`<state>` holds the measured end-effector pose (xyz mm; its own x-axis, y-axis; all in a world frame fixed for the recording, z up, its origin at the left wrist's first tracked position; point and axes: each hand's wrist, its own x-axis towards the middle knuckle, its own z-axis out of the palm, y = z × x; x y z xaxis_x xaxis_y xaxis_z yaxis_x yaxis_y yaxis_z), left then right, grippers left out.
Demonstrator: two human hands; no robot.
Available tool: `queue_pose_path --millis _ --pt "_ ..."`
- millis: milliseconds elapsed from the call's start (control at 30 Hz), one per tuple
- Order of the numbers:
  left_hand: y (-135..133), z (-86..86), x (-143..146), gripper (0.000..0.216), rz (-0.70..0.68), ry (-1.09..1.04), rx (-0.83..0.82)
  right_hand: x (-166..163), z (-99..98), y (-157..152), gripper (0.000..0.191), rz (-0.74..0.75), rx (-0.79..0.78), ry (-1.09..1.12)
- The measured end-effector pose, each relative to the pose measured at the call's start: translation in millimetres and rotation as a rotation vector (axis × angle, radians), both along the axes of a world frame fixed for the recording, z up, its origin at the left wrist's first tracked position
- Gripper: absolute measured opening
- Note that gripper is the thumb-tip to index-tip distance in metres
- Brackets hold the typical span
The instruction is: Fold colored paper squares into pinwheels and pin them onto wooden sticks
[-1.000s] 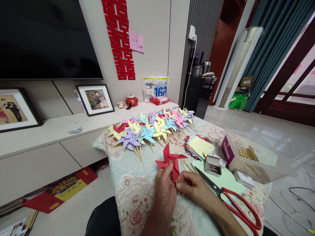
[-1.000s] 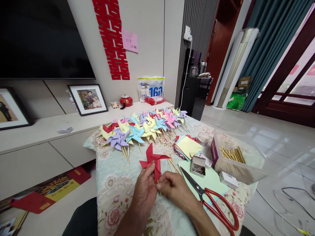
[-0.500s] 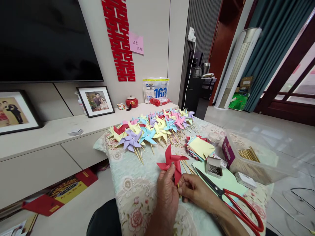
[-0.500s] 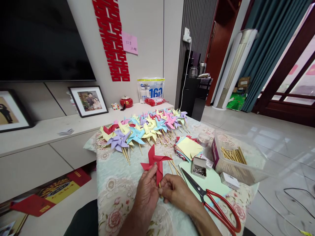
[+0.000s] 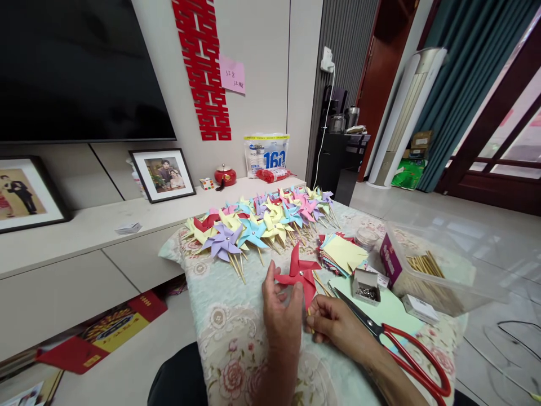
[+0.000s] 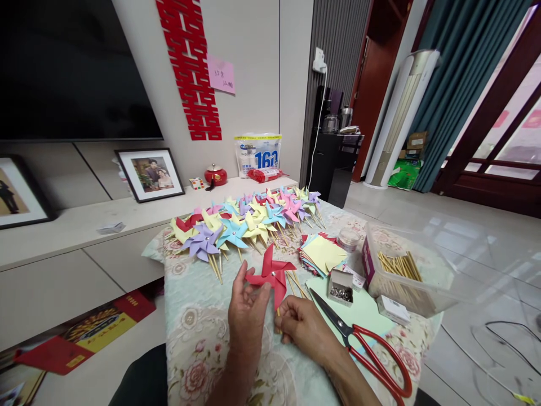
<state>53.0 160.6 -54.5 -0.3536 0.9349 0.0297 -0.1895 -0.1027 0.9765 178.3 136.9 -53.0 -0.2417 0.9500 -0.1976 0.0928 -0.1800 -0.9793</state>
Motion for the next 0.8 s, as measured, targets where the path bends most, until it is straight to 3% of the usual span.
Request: queue_pose_path --millis 100,200,667,800 --pt "1.2 -4.5 -1.2 0.053 0.057 0.279 0.064 0.4 -1.3 0.0 0.007 0.009 0.013 0.016" --pt "1.5 -6.4 -1.6 0.040 0.101 0.388 0.116 0.6 -1.3 0.0 0.005 0.014 0.019 0.020" --pt "1.8 -5.8 -3.4 0.032 0.087 0.271 0.031 -1.2 3.2 -2.6 0.012 -0.005 -0.016 -0.065" --pt "-0.2 0.6 -3.2 0.044 0.115 0.217 -0.008 -1.5 1.3 -2.1 0.012 -0.020 0.008 -0.051"
